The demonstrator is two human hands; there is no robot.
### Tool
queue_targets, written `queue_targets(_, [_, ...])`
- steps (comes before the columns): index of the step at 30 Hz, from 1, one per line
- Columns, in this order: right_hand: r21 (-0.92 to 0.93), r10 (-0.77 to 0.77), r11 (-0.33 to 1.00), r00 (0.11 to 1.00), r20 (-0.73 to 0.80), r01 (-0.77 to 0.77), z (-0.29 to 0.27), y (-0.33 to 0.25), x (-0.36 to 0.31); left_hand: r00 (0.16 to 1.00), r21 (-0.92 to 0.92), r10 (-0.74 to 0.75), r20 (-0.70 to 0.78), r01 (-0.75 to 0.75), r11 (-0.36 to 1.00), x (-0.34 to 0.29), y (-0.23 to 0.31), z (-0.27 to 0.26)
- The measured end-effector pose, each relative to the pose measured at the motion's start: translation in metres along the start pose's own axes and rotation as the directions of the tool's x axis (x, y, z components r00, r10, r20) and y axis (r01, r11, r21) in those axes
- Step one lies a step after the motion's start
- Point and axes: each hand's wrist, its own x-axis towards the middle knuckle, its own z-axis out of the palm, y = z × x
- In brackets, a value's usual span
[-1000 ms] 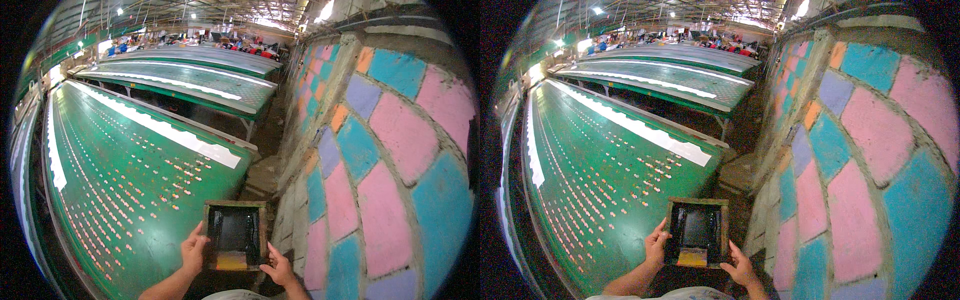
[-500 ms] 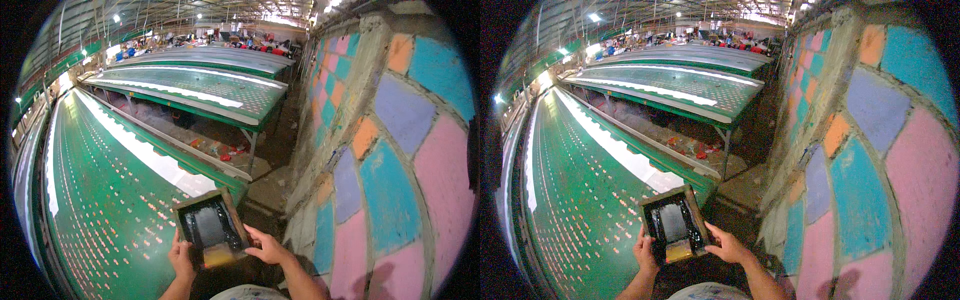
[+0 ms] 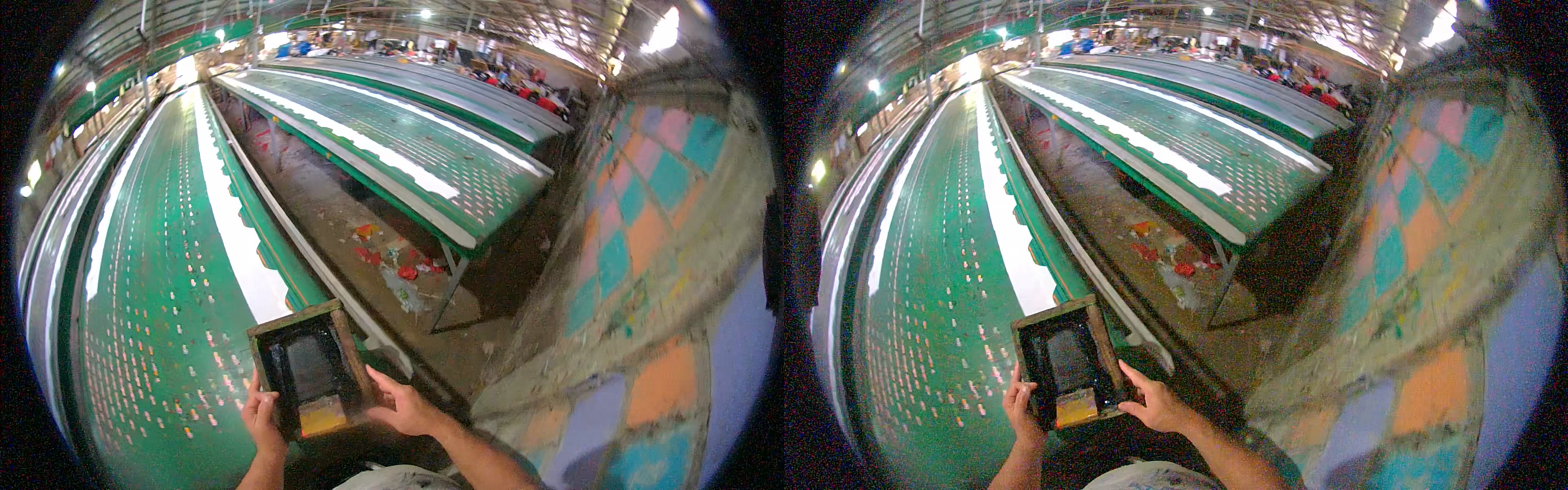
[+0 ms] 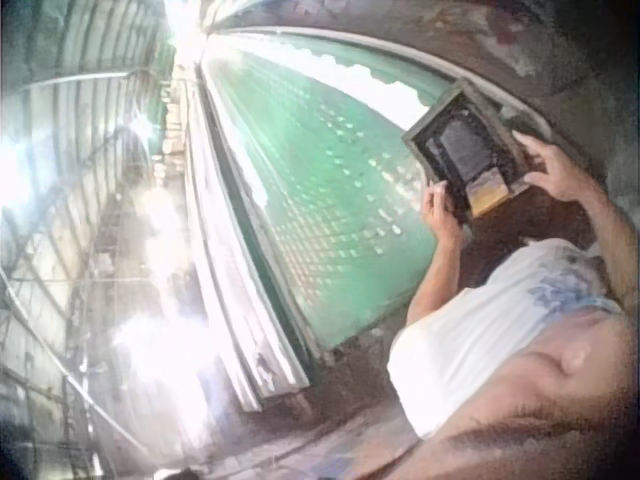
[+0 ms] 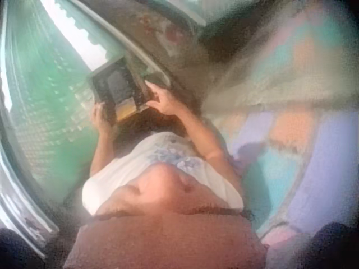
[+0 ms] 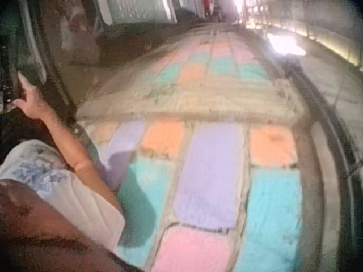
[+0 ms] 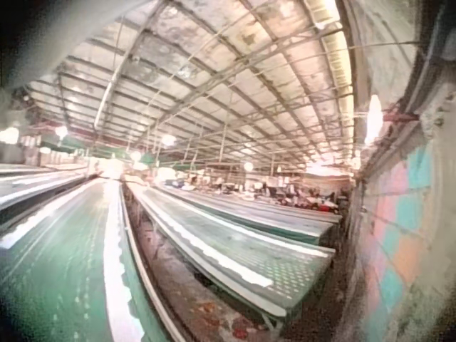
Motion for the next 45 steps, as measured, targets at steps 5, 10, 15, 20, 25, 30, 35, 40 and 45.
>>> queue_targets(5, [-0.039,0.053,0.998,0.995,0.079,-0.050,-0.104,0.013,0.041,0.992,-0.097,-0.087,-0.089,0.079,0.992,0.019,-0.026,0.111])
queue_targets(10, [-0.085,0.092,0.993,0.988,0.120,-0.083,-0.185,0.029,0.069,0.979,-0.016,-0.104,-0.173,0.102,0.995,0.035,-0.041,0.181])
queue_targets(15, [-0.083,0.077,0.994,0.990,0.121,-0.067,-0.243,0.070,0.092,0.978,0.057,0.075,-0.193,-0.065,0.996,0.047,-0.046,0.240])
queue_targets(20, [-0.037,0.061,0.998,0.919,0.389,-0.051,-0.293,0.093,0.136,0.901,0.112,0.098,-0.422,-0.055,0.992,0.027,-0.060,0.284])
queue_targets(25, [-0.012,0.021,1.000,0.781,0.624,-0.017,-0.316,0.079,0.184,0.741,0.249,0.163,-0.651,0.005,0.969,-0.017,-0.072,0.320])
queue_targets(30, [0.153,-0.169,0.985,0.629,0.758,0.081,-0.277,0.083,0.209,0.564,0.432,0.307,-0.767,0.100,0.897,-0.062,-0.053,0.319])
queue_targets(35, [0.130,-0.164,0.985,0.403,0.900,0.111,-0.221,0.070,0.221,0.377,0.492,0.379,-0.845,0.272,0.827,-0.116,-0.048,0.302])
queue_targets(40, [0.161,-0.169,0.984,0.116,0.979,0.074,-0.157,0.050,0.221,0.187,0.457,0.421,-0.888,0.249,0.854,-0.178,-0.059,0.296])
queue_targets(45, [0.104,-0.117,0.974,0.054,0.992,0.201,-0.118,0.059,0.255,-0.040,0.435,0.465,-0.885,0.287,0.853,-0.161,-0.088,0.308])
